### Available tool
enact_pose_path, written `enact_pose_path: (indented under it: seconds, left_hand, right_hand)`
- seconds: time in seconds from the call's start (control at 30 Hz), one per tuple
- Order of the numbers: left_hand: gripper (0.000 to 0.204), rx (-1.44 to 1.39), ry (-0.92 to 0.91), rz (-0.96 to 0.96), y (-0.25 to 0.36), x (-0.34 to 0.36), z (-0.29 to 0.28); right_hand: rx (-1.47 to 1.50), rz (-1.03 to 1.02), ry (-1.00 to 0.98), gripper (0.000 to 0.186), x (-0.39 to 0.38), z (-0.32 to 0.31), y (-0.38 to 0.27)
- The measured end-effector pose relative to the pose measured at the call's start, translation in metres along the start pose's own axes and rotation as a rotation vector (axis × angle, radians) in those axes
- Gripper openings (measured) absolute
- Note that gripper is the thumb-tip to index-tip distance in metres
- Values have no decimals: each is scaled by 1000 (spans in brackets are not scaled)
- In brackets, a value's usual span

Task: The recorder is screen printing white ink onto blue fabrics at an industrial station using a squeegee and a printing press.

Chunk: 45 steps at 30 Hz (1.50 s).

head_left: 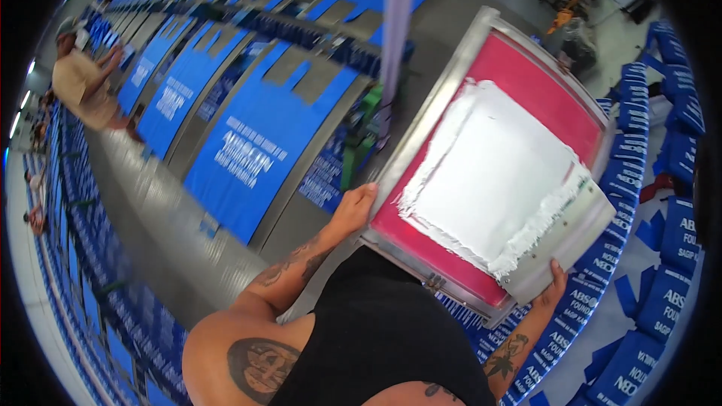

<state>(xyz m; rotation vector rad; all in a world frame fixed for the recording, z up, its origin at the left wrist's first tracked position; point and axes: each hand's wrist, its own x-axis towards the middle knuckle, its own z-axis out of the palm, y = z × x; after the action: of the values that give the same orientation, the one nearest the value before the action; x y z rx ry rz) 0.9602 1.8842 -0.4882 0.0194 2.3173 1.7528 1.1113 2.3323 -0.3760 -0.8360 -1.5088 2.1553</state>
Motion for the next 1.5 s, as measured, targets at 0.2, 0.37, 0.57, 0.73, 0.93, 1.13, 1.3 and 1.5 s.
enact_pose_path:
  seconds: [0.2, 0.37, 0.57, 0.73, 0.93, 1.13, 1.3, 1.5]
  left_hand:
    - [51, -58, 110, 10, 42, 117, 12]
    - [51, -125, 203, -43, 64, 217, 34]
    - [49, -141, 398, 54, 67, 339, 76]
    - [49, -203, 468, -166, 88, 408, 110]
    - [47, -158, 715, -257, 124, 466, 151]
    - [52, -180, 1089, -317, 134, 516, 175]
    - [55, -78, 1349, -440, 135, 583, 185]
    - [50, -211, 1628, -587, 184, 647, 217]
  right_hand:
    - [-130, 26, -20, 52, 152, 88, -43]
    - [-164, 66, -87, 51, 282, 156, -75]
    - [-157, 8, -280, 51, 449, 229, -92]
    - [-334, 120, -410, 46, 594, 291, -86]
    - [-338, 257, -635, 57, 712, 409, -110]
    - [-383, 394, -1040, 54, 824, 548, -60]
    - [-406, 364, -1327, 49, 877, 690, -8]
    - [-522, 643, -1711, 51, 903, 833, 3]
